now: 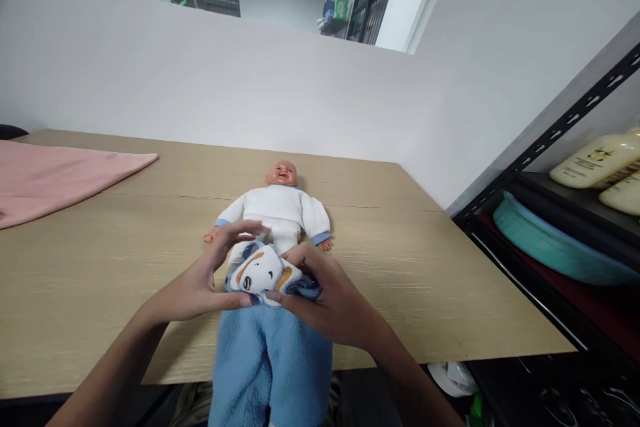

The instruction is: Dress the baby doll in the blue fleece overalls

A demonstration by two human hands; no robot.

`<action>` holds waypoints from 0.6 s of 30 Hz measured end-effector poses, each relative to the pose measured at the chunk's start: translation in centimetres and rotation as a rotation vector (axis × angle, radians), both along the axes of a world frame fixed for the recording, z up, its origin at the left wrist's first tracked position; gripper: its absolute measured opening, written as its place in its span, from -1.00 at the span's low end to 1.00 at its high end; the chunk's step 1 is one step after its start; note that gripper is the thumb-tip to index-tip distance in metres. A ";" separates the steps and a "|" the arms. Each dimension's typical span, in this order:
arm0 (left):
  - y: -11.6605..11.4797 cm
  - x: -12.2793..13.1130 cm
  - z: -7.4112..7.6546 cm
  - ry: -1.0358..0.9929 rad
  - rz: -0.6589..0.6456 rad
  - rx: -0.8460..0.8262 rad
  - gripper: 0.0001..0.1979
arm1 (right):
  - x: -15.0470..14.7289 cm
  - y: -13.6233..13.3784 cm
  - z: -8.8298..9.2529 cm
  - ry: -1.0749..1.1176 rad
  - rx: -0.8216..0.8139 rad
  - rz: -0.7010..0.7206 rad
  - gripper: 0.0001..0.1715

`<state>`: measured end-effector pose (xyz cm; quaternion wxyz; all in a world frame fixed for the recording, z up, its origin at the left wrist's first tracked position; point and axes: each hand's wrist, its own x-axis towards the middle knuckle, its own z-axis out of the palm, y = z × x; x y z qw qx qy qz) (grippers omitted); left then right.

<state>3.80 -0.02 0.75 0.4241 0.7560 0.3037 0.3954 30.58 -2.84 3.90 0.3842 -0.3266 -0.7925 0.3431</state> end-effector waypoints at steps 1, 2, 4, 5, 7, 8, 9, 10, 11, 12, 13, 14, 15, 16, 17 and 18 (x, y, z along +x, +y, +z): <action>0.2 -0.2 0.5 0.045 -0.063 -0.060 -0.28 | 0.0 0.2 0.1 -0.017 -0.003 0.001 -0.75; 0.3 -0.3 0.8 0.082 -0.102 -0.112 -0.44 | 0.0 0.3 0.3 -0.051 -0.004 -0.015 -0.75; 0.4 -0.7 1.2 0.126 -0.104 -0.178 -0.65 | 0.3 0.4 0.7 -0.150 -0.012 -0.096 -0.75; 0.3 -0.9 1.3 0.135 -0.081 -0.185 -0.66 | 0.4 0.4 1.0 -0.199 -0.027 -0.147 -0.75; 0.0 -1.1 1.2 0.134 -0.035 -0.149 -0.67 | 0.7 0.4 1.4 -0.301 -0.077 -0.169 -0.72; -0.2 -1.1 1.1 0.134 -0.018 -0.114 -0.70 | 0.6 0.4 1.5 -0.356 -0.102 -0.129 -0.68; -0.5 -1.1 1.1 0.139 -0.012 -0.076 -0.75 | 0.5 0.5 1.6 -0.411 -0.121 -0.056 -0.62; -0.8 -0.9 1.1 0.147 -0.010 -0.043 -0.80 | 0.2 0.5 1.5 -0.454 -0.127 0.027 -0.59; -1.1 -0.8 1.1 0.164 -0.006 -0.025 -0.84 | -0.2 0.6 1.4 -0.470 -0.119 0.099 -0.57; -1.4 -0.6 1.2 0.188 0.008 -0.025 -0.85 | -0.6 0.6 1.0 -0.457 -0.108 0.145 -0.58; -1.7 -0.4 1.3 0.215 0.031 -0.041 -0.84 | -1.0 0.7 0.6 -0.415 -0.099 0.163 -0.59; -1.9 -0.4 1.4 0.238 0.057 -0.067 -0.81 | -1.3 0.8 0.0 -0.366 -0.104 0.174 -0.62; -2.1 -0.4 1.5 0.252 0.071 -0.095 -0.78 | -1.5 0.9 -0.6 -0.316 -0.116 0.174 -0.64; -2.2 -0.6 1.6 0.256 0.061 -0.119 -0.72 | -1.5 1.0 -1.3 -0.271 -0.130 0.159 -0.63; -2.2 -0.8 1.6 0.254 0.022 -0.134 -0.65 | -1.5 1.1 -2.0 -0.234 -0.150 0.143 -0.64; -2.2 -1.1 1.7 0.251 -0.040 -0.141 -0.58 | -1.3 1.2 -2.6 -0.202 -0.181 0.125 -0.67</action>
